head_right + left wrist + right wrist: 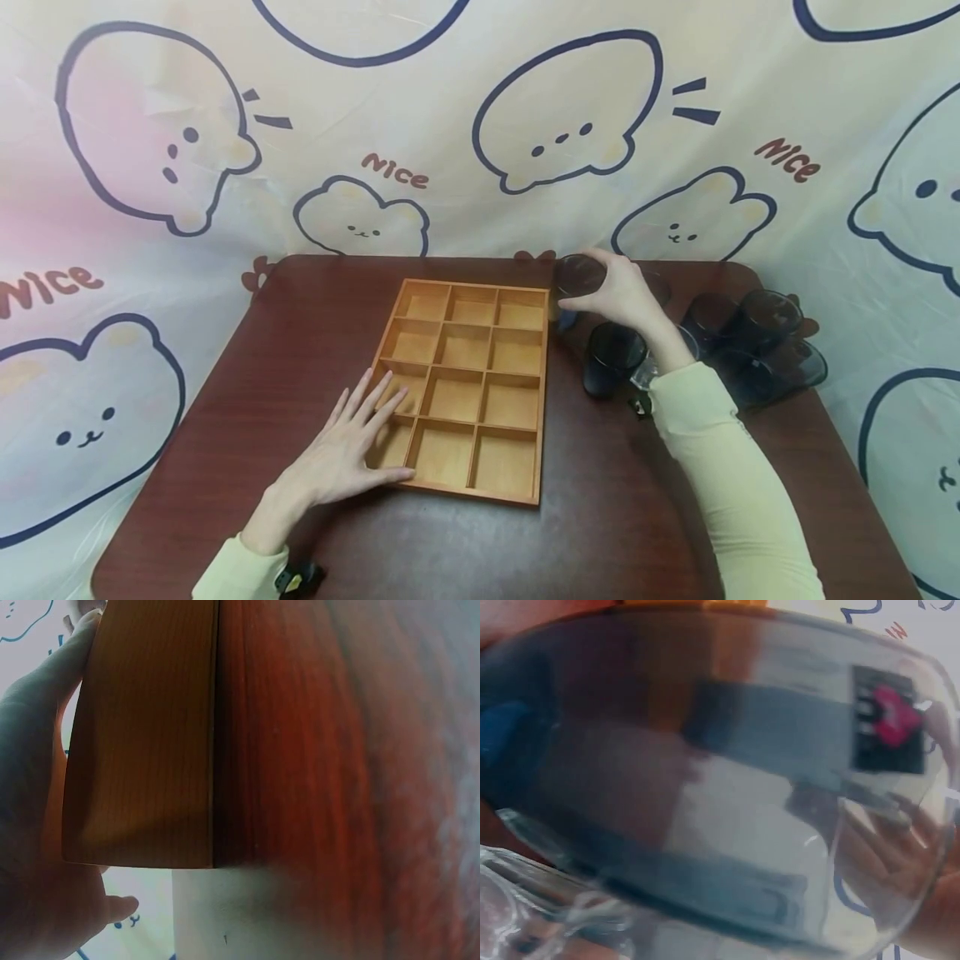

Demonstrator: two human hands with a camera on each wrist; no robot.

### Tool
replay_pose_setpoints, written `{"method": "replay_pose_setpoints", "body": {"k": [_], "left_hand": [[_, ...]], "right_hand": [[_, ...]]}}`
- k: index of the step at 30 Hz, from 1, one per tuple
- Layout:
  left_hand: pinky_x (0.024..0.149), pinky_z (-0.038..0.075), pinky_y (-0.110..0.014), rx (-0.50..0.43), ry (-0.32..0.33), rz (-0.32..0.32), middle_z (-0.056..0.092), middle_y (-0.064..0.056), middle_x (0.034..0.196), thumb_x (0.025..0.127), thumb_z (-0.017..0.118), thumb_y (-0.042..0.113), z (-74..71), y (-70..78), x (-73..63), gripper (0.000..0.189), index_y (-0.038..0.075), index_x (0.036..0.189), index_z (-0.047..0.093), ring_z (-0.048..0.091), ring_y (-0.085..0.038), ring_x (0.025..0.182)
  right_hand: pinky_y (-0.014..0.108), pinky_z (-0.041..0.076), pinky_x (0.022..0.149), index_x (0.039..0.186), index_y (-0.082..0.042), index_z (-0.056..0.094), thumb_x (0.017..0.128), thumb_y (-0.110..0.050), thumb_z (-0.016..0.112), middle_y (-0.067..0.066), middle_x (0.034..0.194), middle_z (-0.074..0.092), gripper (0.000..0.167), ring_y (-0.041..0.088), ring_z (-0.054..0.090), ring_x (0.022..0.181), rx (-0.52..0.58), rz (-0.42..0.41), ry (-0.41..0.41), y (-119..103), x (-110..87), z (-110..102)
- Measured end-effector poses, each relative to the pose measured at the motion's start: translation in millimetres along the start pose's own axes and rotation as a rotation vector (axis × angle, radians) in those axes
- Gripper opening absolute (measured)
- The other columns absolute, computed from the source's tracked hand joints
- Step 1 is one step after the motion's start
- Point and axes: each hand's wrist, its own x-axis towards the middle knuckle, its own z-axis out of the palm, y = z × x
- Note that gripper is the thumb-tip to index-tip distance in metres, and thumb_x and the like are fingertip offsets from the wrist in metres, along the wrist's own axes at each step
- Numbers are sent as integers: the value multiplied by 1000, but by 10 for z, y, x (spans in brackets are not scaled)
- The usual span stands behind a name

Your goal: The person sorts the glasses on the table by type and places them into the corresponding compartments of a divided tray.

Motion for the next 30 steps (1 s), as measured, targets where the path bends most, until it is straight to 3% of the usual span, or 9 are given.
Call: {"method": "replay_pose_setpoints", "body": {"k": [8,19,30], "left_hand": [[134,17,-77,-14,-22,-13,18,-12,186,86,73,79,-11,16,8,115,21,175,31,5,-41,174],[132,22,-78,-12,-15,-10,23,-14,185,85,73,79,6,18,4,114,19,174,33,9,-43,173],[132,22,-78,-22,-4,-7,24,-14,184,85,74,78,4,20,8,114,19,174,34,9,-43,173]], "right_hand": [[71,39,127,162,-7,51,90,-30,93,22,163,56,86,42,50,152,69,-24,-3,-114,48,-31],[71,36,130,164,-5,49,91,-29,91,23,170,48,88,44,44,158,67,-42,-18,-183,129,116],[70,39,129,161,-5,52,90,-30,92,22,165,55,84,43,50,153,103,-70,-12,-230,192,259]]}}
